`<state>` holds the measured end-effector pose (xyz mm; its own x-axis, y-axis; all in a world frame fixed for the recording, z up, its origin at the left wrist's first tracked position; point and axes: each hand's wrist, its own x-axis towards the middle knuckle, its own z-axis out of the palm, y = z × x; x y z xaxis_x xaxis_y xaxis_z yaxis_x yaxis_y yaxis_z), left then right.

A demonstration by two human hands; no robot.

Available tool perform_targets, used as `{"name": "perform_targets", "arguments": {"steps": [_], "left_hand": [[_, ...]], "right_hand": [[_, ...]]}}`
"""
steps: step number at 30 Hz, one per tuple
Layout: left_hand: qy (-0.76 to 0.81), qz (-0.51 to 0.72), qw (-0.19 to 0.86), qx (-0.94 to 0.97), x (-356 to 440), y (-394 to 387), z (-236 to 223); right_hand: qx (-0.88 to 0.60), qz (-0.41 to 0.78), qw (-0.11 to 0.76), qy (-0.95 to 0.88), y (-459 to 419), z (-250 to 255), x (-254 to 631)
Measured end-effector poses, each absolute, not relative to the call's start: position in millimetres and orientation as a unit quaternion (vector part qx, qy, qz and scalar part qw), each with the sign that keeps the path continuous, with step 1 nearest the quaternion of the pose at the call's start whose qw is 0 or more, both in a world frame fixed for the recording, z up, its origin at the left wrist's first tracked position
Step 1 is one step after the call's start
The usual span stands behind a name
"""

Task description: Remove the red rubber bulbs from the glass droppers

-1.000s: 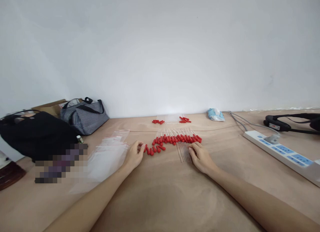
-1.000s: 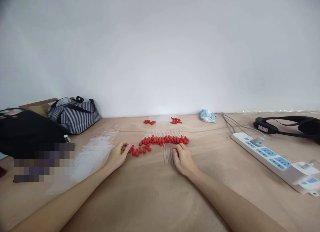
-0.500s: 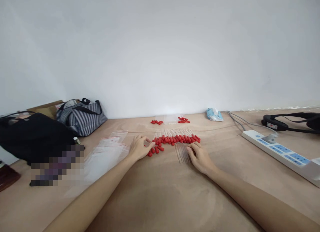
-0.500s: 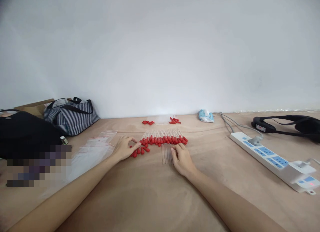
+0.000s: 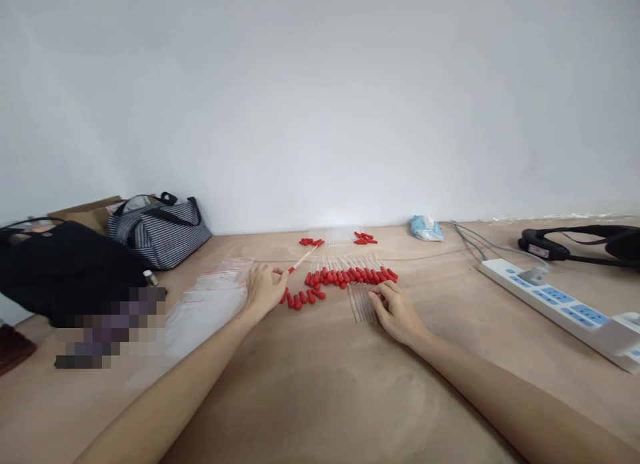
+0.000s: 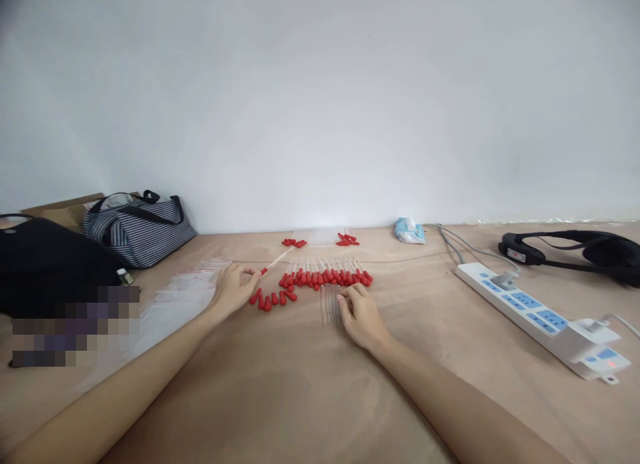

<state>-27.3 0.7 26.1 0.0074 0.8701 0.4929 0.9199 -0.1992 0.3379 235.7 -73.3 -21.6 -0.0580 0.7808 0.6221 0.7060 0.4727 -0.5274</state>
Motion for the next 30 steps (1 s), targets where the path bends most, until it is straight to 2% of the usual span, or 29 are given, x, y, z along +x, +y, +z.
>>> {"name": "perform_targets", "arguments": {"steps": [7,13,16,30], "left_hand": [[-0.468,-0.329,-0.039,-0.819,-24,-53,20],[-0.379,-0.333,-0.082,-0.859,-5,-68,12],[-0.349,-0.343,-0.105,-0.866,0,-68,7],[-0.292,-0.298,-0.074,-0.906,6,-69,11]], "right_hand": [[-0.472,-0.025,0.472,-0.744,-80,-17,234],[-0.416,-0.131,0.359,-0.825,-88,-8,224],[-0.406,-0.157,0.340,-0.834,-86,-6,215],[-0.347,-0.174,0.330,-0.861,-85,-6,205]]}}
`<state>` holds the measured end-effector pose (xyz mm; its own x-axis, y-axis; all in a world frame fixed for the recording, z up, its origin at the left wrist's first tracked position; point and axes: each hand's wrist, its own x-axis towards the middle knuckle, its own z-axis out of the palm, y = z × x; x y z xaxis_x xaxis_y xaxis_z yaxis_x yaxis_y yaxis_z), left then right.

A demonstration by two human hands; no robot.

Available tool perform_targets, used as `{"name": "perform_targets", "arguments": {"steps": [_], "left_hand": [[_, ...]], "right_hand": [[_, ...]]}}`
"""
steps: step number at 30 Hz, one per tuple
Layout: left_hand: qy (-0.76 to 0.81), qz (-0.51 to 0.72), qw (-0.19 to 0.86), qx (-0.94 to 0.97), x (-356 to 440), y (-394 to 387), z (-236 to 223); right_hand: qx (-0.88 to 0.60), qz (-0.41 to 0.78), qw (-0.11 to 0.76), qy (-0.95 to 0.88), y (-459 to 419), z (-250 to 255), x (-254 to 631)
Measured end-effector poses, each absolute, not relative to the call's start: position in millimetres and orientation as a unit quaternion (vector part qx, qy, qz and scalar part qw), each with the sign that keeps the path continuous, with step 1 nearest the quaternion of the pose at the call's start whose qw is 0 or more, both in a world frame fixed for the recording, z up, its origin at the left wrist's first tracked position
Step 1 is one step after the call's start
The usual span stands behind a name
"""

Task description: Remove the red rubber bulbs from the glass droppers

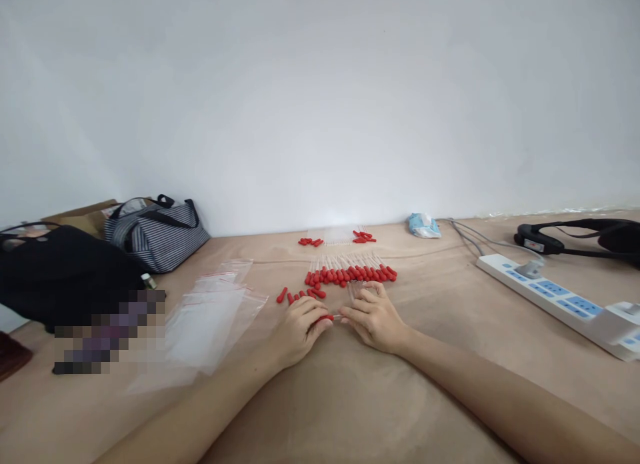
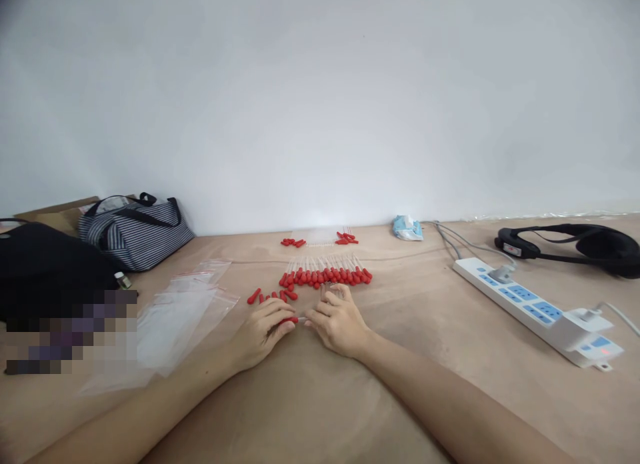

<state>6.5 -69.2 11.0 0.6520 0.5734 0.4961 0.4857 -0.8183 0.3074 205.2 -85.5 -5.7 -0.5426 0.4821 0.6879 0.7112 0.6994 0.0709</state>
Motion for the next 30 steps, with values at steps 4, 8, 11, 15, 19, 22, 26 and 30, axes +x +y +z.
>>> {"name": "perform_targets", "arguments": {"steps": [4,8,11,15,19,22,26,30], "left_hand": [[0.282,0.309,0.053,0.907,5,-67,6],[0.272,0.309,0.042,0.910,3,-67,3],[0.268,0.293,0.048,0.917,2,-68,3],[0.276,0.297,0.054,0.913,-4,-67,4],[0.315,0.332,0.044,0.888,-14,-64,7],[0.363,0.369,0.024,0.855,-19,-59,5],[0.457,0.423,-0.020,0.782,-28,-44,2],[0.516,0.406,-0.011,0.754,-42,-31,2]], "right_hand": [[-0.330,-0.182,0.349,-0.858,-86,-7,207],[-0.321,-0.190,0.364,-0.853,-87,-8,208],[-0.321,-0.189,0.366,-0.853,-87,-9,207],[-0.327,-0.182,0.373,-0.849,-88,-10,215],[-0.395,-0.173,0.386,-0.815,-88,-11,230],[-0.454,-0.150,0.413,-0.775,-87,-13,237],[-0.557,-0.103,0.400,-0.721,-84,-16,240],[-0.638,-0.085,0.331,-0.690,-82,-17,243]]}}
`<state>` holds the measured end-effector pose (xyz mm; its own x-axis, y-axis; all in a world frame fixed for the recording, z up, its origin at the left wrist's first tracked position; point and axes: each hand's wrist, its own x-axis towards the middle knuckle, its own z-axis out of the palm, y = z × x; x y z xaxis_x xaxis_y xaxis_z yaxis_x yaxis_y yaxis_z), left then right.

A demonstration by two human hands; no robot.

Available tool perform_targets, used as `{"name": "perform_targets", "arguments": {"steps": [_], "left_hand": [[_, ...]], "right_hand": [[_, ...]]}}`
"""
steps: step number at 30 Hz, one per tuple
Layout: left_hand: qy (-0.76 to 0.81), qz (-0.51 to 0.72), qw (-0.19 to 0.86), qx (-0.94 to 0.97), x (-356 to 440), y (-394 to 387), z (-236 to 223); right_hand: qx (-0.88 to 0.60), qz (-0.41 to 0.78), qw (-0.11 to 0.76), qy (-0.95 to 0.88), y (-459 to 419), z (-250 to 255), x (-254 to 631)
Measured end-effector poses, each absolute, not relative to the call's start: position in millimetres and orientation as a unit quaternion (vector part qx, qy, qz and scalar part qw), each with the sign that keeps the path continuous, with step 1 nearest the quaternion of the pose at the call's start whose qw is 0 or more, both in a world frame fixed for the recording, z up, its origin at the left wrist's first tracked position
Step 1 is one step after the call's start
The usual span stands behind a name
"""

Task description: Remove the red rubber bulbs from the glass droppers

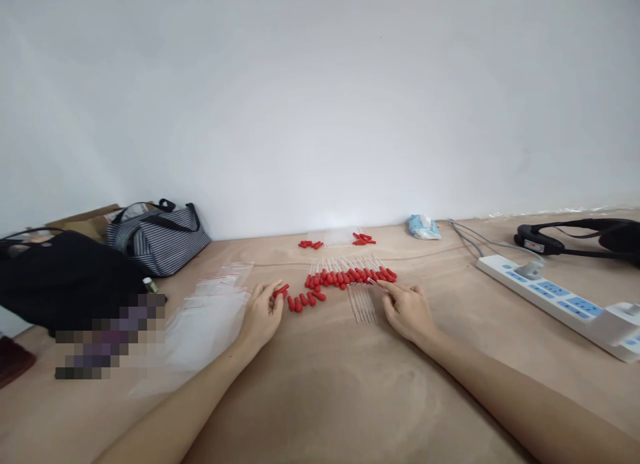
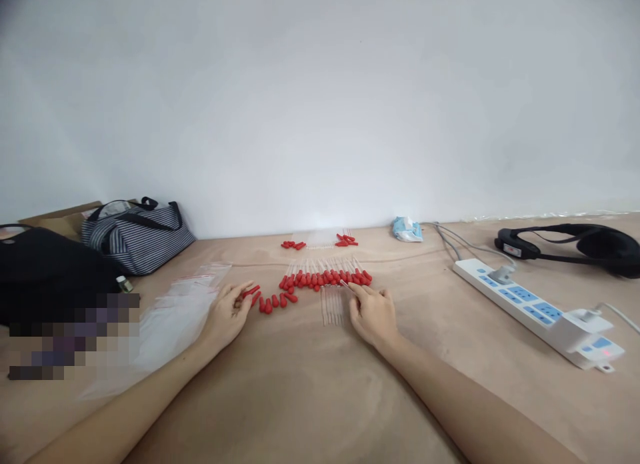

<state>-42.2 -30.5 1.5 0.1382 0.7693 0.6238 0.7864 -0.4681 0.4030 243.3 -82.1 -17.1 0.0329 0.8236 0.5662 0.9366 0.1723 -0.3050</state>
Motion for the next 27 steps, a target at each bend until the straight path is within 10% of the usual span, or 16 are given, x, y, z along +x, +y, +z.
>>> {"name": "perform_targets", "arguments": {"steps": [16,27], "left_hand": [[-0.563,-0.352,-0.031,-0.747,-41,-31,5],[-0.569,-0.306,0.033,-0.762,-29,-27,21]], "right_hand": [[-0.648,-0.045,0.217,-0.729,-83,-10,231],[-0.623,-0.061,0.316,-0.713,-78,-18,236]]}}
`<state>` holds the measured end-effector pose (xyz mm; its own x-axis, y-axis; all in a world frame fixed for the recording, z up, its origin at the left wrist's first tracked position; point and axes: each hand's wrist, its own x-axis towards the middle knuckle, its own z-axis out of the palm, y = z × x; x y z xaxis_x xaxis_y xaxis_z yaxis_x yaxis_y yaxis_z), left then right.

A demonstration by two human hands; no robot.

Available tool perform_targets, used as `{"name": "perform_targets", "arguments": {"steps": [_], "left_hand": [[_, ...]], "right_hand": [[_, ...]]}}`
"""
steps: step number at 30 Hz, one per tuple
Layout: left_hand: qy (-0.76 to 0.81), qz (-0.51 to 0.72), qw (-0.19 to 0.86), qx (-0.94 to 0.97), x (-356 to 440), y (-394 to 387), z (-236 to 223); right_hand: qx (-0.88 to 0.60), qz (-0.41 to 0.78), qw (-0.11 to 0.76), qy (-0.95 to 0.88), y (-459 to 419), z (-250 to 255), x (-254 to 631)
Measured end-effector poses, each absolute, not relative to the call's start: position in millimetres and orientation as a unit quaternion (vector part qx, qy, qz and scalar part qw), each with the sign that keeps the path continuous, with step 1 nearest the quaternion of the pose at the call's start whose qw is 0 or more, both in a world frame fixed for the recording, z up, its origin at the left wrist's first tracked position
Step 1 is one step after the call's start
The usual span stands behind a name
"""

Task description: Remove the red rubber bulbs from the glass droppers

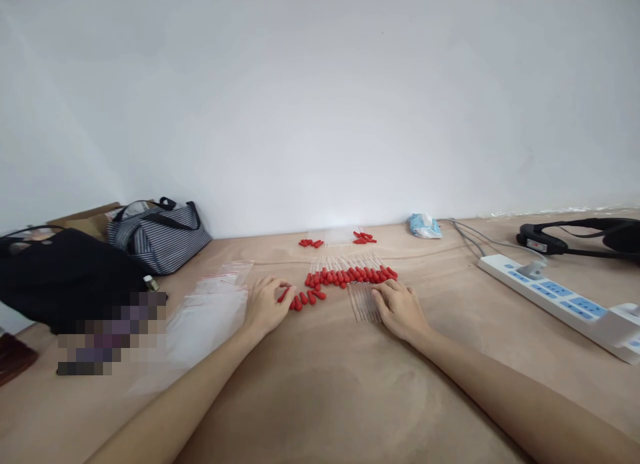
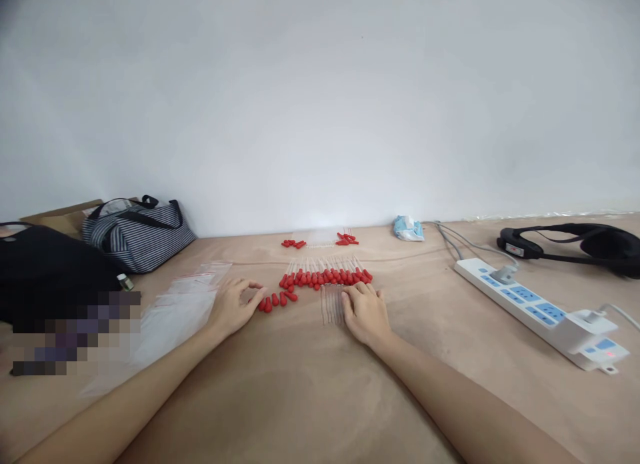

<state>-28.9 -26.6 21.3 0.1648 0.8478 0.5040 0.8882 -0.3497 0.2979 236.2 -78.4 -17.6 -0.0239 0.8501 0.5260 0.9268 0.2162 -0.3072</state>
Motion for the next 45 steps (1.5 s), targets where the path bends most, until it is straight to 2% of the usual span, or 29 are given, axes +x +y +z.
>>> {"name": "perform_targets", "arguments": {"steps": [5,12,22,27,31,35,41,45], "left_hand": [[-0.657,-0.177,-0.018,-0.733,-3,3,40],[-0.682,-0.120,-0.100,-0.714,17,36,33],[-0.663,-0.186,-0.021,-0.725,-4,8,53],[-0.511,-0.250,-0.039,-0.822,-15,-41,39],[-0.405,-0.252,-0.014,-0.879,-12,-67,16],[-0.360,-0.288,-0.032,-0.887,-2,-73,7],[-0.339,-0.304,-0.047,-0.889,3,-74,5],[-0.323,-0.314,-0.016,-0.893,3,-73,4]], "right_hand": [[-0.616,-0.068,0.335,-0.709,-78,-17,238],[-0.612,-0.049,0.355,-0.705,-77,-18,240],[-0.599,-0.053,0.386,-0.699,-79,-18,238],[-0.554,-0.094,0.425,-0.710,-81,-17,237],[-0.482,-0.149,0.375,-0.778,-86,-10,230],[-0.424,-0.177,0.323,-0.827,-90,-3,218],[-0.398,-0.174,0.342,-0.833,-84,-9,203],[-0.382,-0.177,0.353,-0.836,-82,-11,202]]}}
